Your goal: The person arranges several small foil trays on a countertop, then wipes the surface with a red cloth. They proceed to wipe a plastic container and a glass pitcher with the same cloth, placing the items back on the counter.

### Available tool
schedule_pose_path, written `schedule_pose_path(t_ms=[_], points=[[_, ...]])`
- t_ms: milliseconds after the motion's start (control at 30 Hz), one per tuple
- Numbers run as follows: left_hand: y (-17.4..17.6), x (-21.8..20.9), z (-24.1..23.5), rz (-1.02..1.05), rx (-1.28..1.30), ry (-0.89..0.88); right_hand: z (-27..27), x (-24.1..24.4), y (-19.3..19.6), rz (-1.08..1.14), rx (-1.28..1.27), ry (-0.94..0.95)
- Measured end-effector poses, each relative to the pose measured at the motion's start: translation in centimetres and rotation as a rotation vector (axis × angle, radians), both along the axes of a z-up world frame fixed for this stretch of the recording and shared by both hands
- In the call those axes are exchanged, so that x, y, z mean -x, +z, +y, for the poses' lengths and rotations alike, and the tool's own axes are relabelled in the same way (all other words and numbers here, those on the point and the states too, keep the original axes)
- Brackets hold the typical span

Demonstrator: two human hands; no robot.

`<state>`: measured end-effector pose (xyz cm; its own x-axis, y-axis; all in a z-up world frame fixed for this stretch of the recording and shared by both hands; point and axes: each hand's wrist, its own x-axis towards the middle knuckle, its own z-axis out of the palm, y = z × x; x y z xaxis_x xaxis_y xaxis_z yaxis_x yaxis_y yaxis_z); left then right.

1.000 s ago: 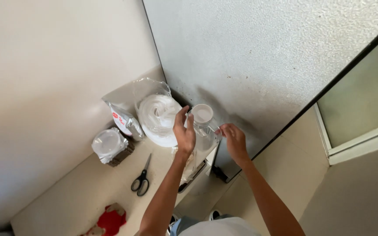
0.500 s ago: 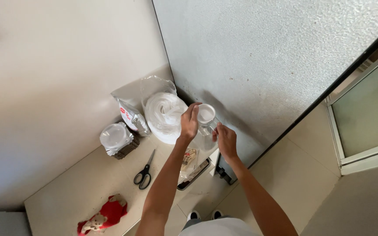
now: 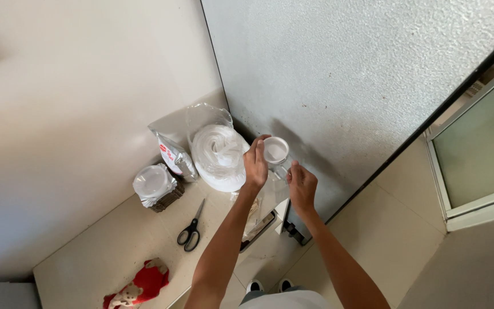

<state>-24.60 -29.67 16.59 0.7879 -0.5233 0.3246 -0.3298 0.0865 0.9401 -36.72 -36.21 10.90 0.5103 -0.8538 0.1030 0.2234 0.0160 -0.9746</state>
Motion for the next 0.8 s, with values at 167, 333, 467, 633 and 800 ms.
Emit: schedule_pose_path(t_ms=[167, 333, 467, 633, 800], points=[[3.4, 1.6, 0.9, -0.045, 0.032, 0.028, 0.9, 1.6, 3.6, 0.02, 0.101, -0.02], [6.7, 3.2, 2.0, -0.178, 0.107, 0.101, 1.9, 2.9, 6.9, -0.005, 0.109, 0.005], [8.9, 4.2, 3.4, -0.133, 0.069, 0.151, 2.8, 3.4, 8.8, -0.027, 0.114, 0.021], [11.3, 5.5, 5.7, -0.117, 0.113, 0.217, 4.0, 4.1, 10.9, -0.089, 0.069, 0.114], [12.6, 6.6, 9.5, -0.153, 0.126, 0.38, 6.3, 4.0, 12.3, -0.034, 0.111, 0.243]])
